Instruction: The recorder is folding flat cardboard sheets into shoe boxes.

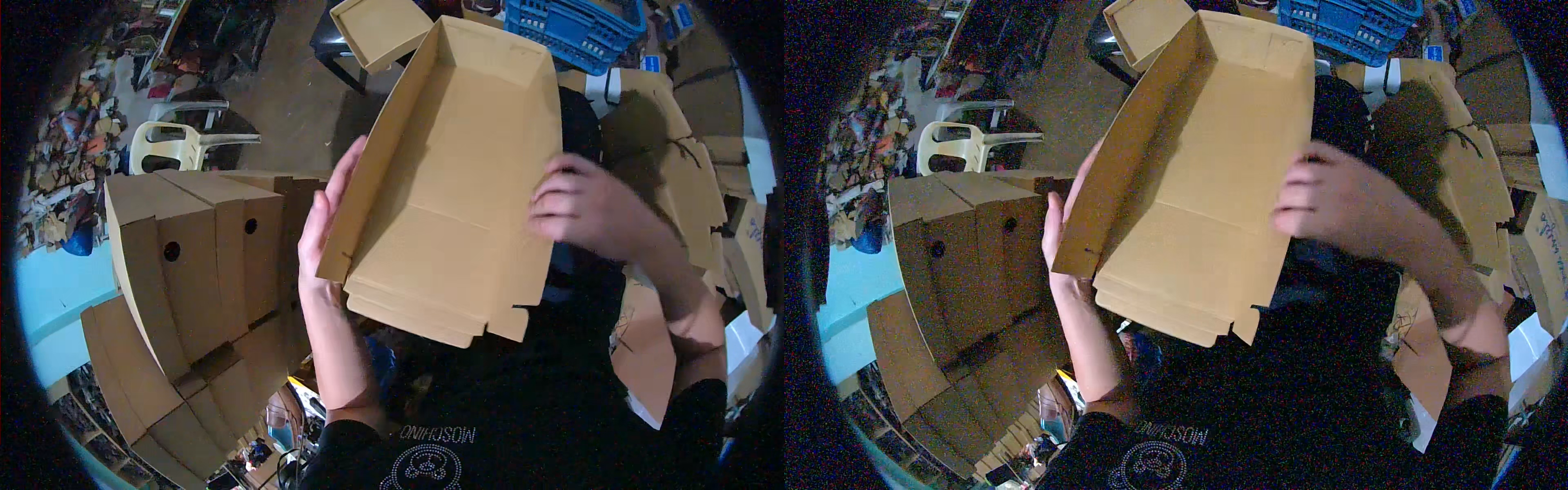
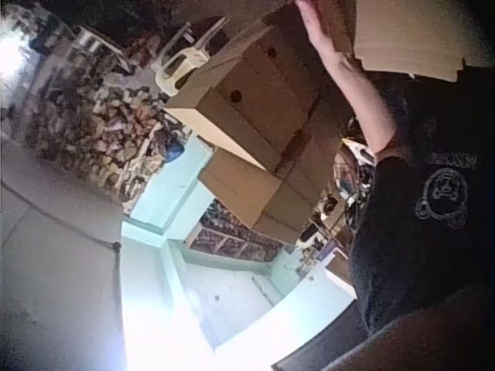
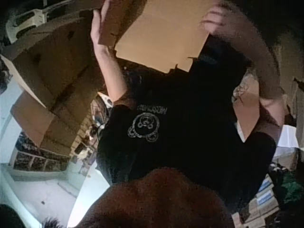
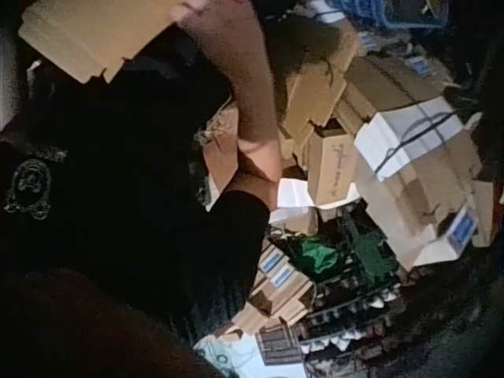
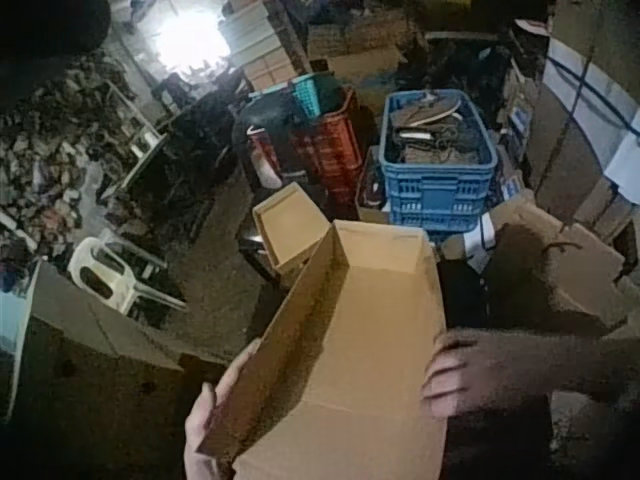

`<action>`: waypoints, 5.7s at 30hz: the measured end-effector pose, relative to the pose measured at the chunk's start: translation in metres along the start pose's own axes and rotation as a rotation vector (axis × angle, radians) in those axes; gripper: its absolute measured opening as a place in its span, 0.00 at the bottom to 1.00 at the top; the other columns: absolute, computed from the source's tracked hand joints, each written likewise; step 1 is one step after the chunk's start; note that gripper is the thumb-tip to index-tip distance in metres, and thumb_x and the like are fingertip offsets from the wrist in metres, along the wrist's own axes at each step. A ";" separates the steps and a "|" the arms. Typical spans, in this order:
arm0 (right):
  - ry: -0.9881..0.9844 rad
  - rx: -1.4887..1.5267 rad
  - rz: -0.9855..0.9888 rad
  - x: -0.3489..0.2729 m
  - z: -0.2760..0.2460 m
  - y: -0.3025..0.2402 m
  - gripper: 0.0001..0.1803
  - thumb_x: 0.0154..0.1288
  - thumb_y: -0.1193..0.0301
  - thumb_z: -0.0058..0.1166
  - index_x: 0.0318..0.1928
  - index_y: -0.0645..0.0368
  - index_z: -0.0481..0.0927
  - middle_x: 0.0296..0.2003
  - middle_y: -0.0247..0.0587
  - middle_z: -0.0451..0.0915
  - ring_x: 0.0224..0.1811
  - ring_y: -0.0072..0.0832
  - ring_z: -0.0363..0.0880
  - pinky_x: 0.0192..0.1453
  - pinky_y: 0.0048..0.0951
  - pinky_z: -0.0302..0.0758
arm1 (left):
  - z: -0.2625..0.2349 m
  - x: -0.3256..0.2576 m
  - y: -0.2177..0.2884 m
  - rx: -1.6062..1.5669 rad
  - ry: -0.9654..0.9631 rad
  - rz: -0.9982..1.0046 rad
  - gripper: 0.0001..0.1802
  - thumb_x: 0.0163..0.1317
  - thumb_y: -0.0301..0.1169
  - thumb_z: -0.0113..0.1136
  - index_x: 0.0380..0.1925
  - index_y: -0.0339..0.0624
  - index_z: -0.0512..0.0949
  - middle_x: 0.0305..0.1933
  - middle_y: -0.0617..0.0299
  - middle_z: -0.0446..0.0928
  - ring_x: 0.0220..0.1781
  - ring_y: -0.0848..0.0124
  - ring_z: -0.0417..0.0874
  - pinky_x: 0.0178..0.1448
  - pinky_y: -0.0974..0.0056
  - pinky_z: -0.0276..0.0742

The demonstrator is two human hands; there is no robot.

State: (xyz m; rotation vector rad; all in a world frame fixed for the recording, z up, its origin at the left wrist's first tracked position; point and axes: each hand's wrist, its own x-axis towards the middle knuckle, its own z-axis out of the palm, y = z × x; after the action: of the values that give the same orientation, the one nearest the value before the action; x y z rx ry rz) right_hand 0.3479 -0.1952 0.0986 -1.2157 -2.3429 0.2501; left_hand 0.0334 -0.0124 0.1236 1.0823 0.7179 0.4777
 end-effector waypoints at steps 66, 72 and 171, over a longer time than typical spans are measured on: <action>0.679 1.008 1.138 -0.037 0.014 0.000 0.28 0.67 0.69 0.64 0.66 0.60 0.75 0.52 0.39 0.83 0.56 0.27 0.80 0.66 0.31 0.74 | 0.016 0.013 -0.060 0.273 0.332 0.117 0.29 0.76 0.24 0.58 0.76 0.37 0.69 0.40 0.73 0.74 0.42 0.83 0.74 0.53 0.75 0.70; 0.737 1.049 1.136 -0.034 0.008 -0.005 0.34 0.67 0.70 0.65 0.73 0.58 0.73 0.54 0.39 0.83 0.58 0.26 0.80 0.68 0.31 0.75 | 0.017 0.014 -0.063 0.240 0.292 0.150 0.29 0.75 0.24 0.60 0.74 0.37 0.69 0.43 0.73 0.75 0.47 0.83 0.75 0.59 0.74 0.70; 0.674 1.015 1.252 -0.014 0.011 0.024 0.31 0.72 0.65 0.61 0.72 0.59 0.71 0.65 0.43 0.78 0.65 0.31 0.77 0.71 0.34 0.73 | 0.039 0.038 -0.038 0.579 0.155 0.161 0.28 0.81 0.30 0.52 0.77 0.44 0.60 0.75 0.48 0.70 0.74 0.54 0.77 0.73 0.51 0.76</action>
State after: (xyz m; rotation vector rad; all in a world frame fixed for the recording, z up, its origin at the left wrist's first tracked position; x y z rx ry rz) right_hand 0.3665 -0.1917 0.0751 -1.5947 -0.4568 1.0435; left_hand 0.0885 -0.0265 0.0887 1.6669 0.9408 0.5081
